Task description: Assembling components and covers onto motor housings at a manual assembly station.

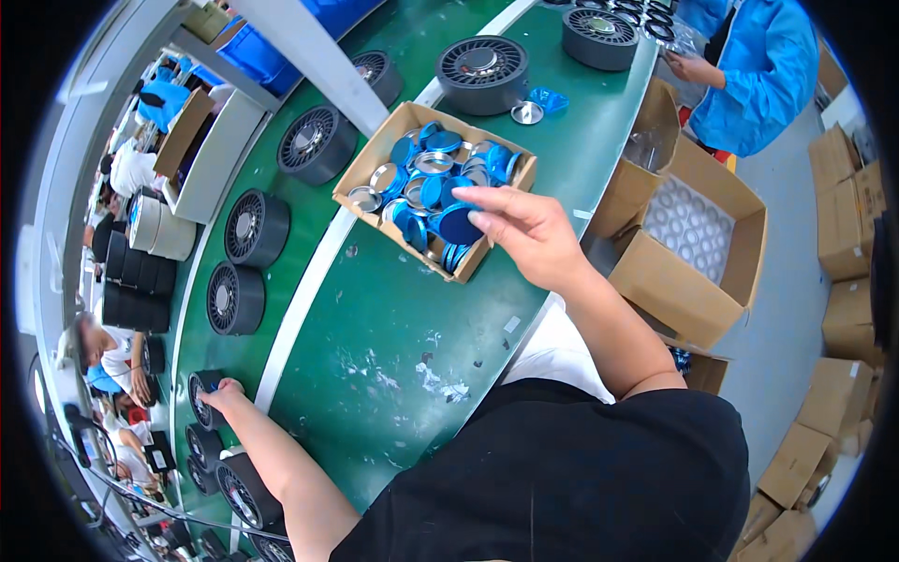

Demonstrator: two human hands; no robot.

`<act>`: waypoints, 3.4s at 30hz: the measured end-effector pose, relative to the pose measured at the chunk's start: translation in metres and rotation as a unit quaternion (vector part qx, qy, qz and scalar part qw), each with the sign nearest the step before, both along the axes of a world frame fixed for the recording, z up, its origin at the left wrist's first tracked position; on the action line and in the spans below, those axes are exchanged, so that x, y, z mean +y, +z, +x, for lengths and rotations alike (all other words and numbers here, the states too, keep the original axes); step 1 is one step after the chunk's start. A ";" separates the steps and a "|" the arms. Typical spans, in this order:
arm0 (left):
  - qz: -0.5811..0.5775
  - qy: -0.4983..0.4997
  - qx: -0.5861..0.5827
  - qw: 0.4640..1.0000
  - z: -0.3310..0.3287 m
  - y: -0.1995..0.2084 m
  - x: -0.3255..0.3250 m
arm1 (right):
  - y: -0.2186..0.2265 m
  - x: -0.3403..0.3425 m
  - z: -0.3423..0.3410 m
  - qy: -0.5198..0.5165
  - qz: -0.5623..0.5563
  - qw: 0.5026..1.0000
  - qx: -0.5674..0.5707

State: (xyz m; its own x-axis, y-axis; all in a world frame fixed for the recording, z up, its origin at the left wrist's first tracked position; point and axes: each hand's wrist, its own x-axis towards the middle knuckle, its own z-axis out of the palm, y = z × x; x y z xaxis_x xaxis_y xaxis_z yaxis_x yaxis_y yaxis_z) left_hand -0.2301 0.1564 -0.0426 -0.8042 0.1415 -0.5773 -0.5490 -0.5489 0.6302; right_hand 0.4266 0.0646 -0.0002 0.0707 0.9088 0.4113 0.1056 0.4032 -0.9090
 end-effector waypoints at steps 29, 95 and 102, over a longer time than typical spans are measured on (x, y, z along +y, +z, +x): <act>-0.190 -0.525 0.051 0.828 0.358 0.045 -0.302 | 0.020 0.018 0.026 -0.013 0.084 0.921 -0.380; -0.172 -0.376 0.564 0.715 0.314 0.010 -0.287 | 0.040 -0.099 -0.189 0.245 0.263 0.771 -0.525; -0.158 -0.343 0.782 0.495 0.292 0.034 -0.272 | 0.049 -0.098 -0.183 0.250 0.363 0.705 -0.556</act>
